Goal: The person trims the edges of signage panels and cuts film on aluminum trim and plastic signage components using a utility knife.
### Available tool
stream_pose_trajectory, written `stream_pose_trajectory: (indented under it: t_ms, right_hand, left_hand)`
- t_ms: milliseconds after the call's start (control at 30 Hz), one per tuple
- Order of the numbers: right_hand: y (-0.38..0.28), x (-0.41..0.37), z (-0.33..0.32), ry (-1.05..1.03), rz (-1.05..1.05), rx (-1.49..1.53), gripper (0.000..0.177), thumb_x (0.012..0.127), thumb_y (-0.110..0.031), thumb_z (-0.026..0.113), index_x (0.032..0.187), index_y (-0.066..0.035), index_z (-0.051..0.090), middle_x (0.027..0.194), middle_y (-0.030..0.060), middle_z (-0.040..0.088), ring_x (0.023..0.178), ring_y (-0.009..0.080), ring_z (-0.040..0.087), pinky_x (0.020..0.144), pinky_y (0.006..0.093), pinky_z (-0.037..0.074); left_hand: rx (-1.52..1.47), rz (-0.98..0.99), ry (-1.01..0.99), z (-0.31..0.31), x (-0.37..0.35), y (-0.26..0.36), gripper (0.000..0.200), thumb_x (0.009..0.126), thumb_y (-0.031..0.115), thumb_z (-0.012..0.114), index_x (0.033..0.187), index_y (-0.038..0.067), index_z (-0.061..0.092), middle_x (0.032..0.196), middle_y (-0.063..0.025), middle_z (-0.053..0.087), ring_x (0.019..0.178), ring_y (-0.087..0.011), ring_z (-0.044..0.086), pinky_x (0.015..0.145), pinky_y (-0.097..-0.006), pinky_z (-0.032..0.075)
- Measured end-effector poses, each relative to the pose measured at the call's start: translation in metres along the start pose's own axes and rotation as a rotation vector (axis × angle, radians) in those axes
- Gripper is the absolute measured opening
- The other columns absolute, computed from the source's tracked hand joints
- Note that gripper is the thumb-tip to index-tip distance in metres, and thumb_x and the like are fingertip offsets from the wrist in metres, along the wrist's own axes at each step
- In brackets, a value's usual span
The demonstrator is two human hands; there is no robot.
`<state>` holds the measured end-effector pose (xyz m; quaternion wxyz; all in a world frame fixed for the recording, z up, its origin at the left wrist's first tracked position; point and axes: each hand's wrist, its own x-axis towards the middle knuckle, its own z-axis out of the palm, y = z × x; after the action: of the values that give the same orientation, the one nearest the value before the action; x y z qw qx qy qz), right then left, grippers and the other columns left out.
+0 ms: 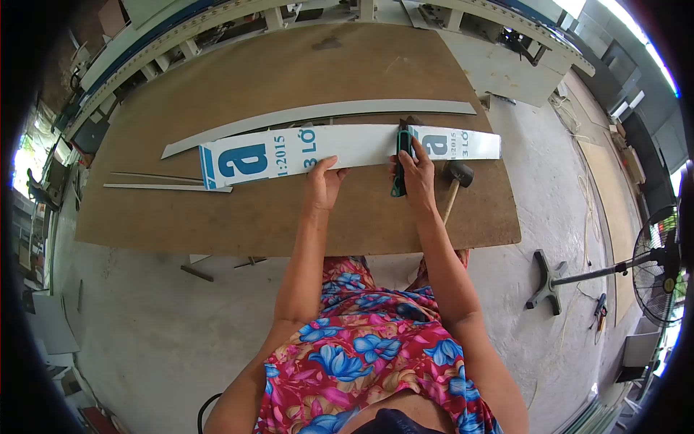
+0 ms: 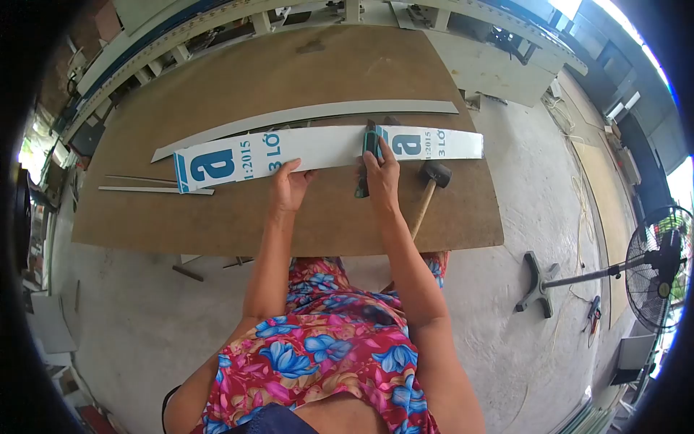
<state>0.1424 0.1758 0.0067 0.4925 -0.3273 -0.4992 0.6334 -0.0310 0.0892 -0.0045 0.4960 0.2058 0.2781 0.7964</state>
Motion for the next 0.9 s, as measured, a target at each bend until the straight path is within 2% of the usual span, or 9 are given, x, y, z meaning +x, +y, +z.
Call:
stream_pose_trajectory:
  t_ms: [100, 400, 600, 700, 800, 900]
  right_hand:
    - [0.005, -0.003, 0.004, -0.003, 0.002, -0.014, 0.054, 0.093, -0.009, 0.055, 0.142, -0.003, 0.034, 0.084, 0.0080, 0.062, 0.061, 0.0109, 0.057, 0.052, 0.0234, 0.049]
    - [-0.004, -0.016, 0.029, -0.051, 0.017, -0.010, 0.054, 0.094, -0.010, 0.055, 0.143, -0.003, 0.034, 0.084, 0.0068, 0.062, 0.062, 0.0095, 0.057, 0.051, 0.0223, 0.049]
    - [-0.006, -0.024, 0.052, -0.126, 0.062, -0.014, 0.052, 0.094, -0.008, 0.054, 0.142, -0.006, 0.036, 0.084, 0.0071, 0.062, 0.061, 0.0095, 0.057, 0.049, 0.0229, 0.048]
    - [-0.008, -0.024, 0.058, -0.175, 0.060, -0.003, 0.051, 0.094, -0.007, 0.054, 0.142, -0.004, 0.036, 0.083, 0.0068, 0.062, 0.060, 0.0097, 0.057, 0.049, 0.0229, 0.048]
    - [-0.009, -0.023, 0.060, -0.160, 0.071, 0.035, 0.051, 0.094, -0.007, 0.054, 0.142, -0.003, 0.036, 0.082, 0.0066, 0.062, 0.060, 0.0098, 0.058, 0.049, 0.0230, 0.049]
    - [-0.004, -0.020, 0.057, -0.128, 0.055, 0.016, 0.051, 0.094, -0.007, 0.054, 0.142, -0.003, 0.036, 0.083, 0.0064, 0.063, 0.060, 0.0098, 0.058, 0.050, 0.0232, 0.049]
  left_hand:
    - [0.019, -0.010, -0.039, -0.010, 0.004, -0.002, 0.044, 0.080, 0.011, 0.058, 0.122, 0.008, 0.050, 0.116, -0.0073, 0.058, 0.109, -0.0226, 0.054, 0.089, -0.0395, 0.045]
    - [-0.024, 0.000, -0.074, -0.013, 0.005, -0.002, 0.040, 0.080, 0.008, 0.057, 0.119, 0.007, 0.050, 0.117, -0.0081, 0.056, 0.112, -0.0240, 0.052, 0.092, -0.0427, 0.043]
    - [-0.091, -0.013, -0.082, -0.020, 0.008, -0.007, 0.035, 0.084, 0.004, 0.051, 0.119, 0.003, 0.049, 0.120, -0.0111, 0.054, 0.113, -0.0248, 0.050, 0.097, -0.0440, 0.040]
    - [-0.106, -0.057, -0.121, -0.027, 0.014, -0.011, 0.036, 0.084, 0.005, 0.048, 0.120, 0.003, 0.050, 0.120, -0.0125, 0.055, 0.116, -0.0276, 0.050, 0.100, -0.0467, 0.036]
    - [-0.087, -0.022, -0.153, -0.024, 0.012, -0.010, 0.034, 0.086, 0.008, 0.046, 0.120, 0.003, 0.050, 0.119, -0.0134, 0.055, 0.117, -0.0283, 0.049, 0.099, -0.0478, 0.036]
    - [-0.051, 0.003, -0.125, -0.017, 0.009, -0.007, 0.033, 0.088, 0.011, 0.045, 0.119, 0.002, 0.052, 0.118, -0.0127, 0.056, 0.113, -0.0276, 0.051, 0.099, -0.0457, 0.037]
